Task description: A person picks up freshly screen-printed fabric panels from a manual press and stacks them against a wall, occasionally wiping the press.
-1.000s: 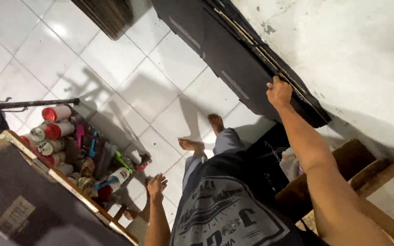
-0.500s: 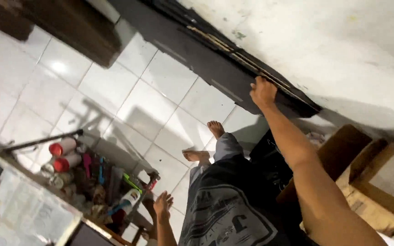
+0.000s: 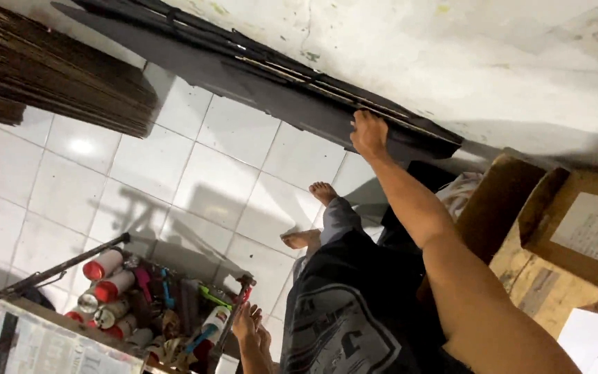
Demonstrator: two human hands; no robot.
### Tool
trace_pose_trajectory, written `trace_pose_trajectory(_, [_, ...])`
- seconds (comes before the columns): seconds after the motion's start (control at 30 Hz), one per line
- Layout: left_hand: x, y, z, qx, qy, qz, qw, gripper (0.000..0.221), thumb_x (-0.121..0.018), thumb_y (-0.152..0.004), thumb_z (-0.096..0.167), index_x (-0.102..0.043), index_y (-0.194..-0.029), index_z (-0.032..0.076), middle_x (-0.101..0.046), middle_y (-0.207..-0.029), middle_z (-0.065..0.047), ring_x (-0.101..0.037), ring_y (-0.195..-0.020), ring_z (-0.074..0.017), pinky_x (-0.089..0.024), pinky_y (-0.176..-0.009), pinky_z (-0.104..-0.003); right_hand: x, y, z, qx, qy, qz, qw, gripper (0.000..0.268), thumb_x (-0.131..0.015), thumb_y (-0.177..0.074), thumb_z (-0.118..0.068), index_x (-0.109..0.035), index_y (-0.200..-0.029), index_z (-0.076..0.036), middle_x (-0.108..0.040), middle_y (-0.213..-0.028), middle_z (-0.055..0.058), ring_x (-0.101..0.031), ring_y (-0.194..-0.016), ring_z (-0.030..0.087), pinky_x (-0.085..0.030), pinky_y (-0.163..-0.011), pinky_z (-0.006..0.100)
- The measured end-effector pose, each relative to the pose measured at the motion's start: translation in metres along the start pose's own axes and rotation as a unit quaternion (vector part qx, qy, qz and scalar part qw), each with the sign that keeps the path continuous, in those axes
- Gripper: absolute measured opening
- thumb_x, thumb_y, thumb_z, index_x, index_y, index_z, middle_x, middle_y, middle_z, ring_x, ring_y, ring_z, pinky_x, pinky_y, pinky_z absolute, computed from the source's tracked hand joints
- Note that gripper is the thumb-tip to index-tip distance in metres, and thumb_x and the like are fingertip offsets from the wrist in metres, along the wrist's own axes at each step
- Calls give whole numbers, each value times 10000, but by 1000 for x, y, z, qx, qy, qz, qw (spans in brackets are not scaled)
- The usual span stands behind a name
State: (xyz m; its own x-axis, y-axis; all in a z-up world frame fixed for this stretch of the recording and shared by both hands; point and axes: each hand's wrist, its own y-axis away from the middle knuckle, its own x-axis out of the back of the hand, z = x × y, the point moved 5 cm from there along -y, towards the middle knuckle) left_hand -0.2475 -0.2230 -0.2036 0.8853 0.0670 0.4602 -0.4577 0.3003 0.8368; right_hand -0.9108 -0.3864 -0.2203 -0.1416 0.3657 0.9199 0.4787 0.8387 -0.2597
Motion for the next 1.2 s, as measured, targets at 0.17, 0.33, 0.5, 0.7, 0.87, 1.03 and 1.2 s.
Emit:
trace_pose_trajectory(0.17, [0,24,3,20,26,43,999,434,-592,-1053,185,-597,-1370,-111,-696,-1192,-300,-700,-1020,-420,-578,-932,-504,2,-3,4,-17,28,-27,999,321,-846,-842,-59,-554,-736,-136,-561,-636,-15,-405,-506,93,-349,-424,311])
trace_pose_trajectory(0.33, [-5,21,-12,31,48,19,998,442,-585,-1031,216,-614,-1375,-61,-697,-1221,-277,-684,-1053,-392,-542,-933,-472,8,-4,3,-17,7,-22,1000,340,-752,-733,48,-477,-725,-151,-478,-636,-87,-380,-558,50,-299,-437,268])
trace_pose_trajectory(0.5, [-3,32,-7,31,59,11,998,459,-578,-1038,194,-571,-1415,-69,-667,-1294,-282,-664,-1120,-404,-516,-1016,-497,6,-10,1,-10,26,-35,999,326,-846,-931,-129,-565,-766,-118,-532,-623,-21,-405,-504,114,-324,-426,341])
trace_pose_trajectory(0.7, [9,22,-9,33,89,24,995,442,-634,-1017,166,-594,-1389,-69,-677,-1261,-294,-673,-1101,-407,-548,-1009,-492,3,-3,6,-12,51,-51,997,340,-843,-938,-108,-554,-759,-87,-557,-596,33,-418,-486,125,-346,-421,348])
trace_pose_trajectory(0.87, [11,-3,-18,7,121,17,992,499,-655,-981,212,-598,-1389,-70,-676,-1240,-321,-680,-1062,-437,-531,-945,-506,0,-6,8,-21,80,-78,994,301,-774,-1018,-256,-618,-807,-108,-542,-610,-3,-449,-521,120,-385,-468,360])
trace_pose_trajectory(1.03, [9,12,-20,17,128,26,991,484,-630,-997,199,-596,-1396,-71,-676,-1245,-320,-681,-1059,-426,-534,-967,-489,1,-11,9,-1,94,-72,993,266,-786,-1009,-249,-634,-852,-98,-556,-595,15,-452,-482,137,-381,-437,363])
trace_pose_trajectory(1.2, [1,20,-31,38,149,33,988,461,-628,-1004,164,-597,-1386,-91,-666,-1263,-326,-671,-1098,-444,-538,-995,-510,9,-18,1,11,105,-92,990,195,-794,-987,-227,-685,-908,-87,-564,-618,-10,-445,-517,119,-395,-457,354])
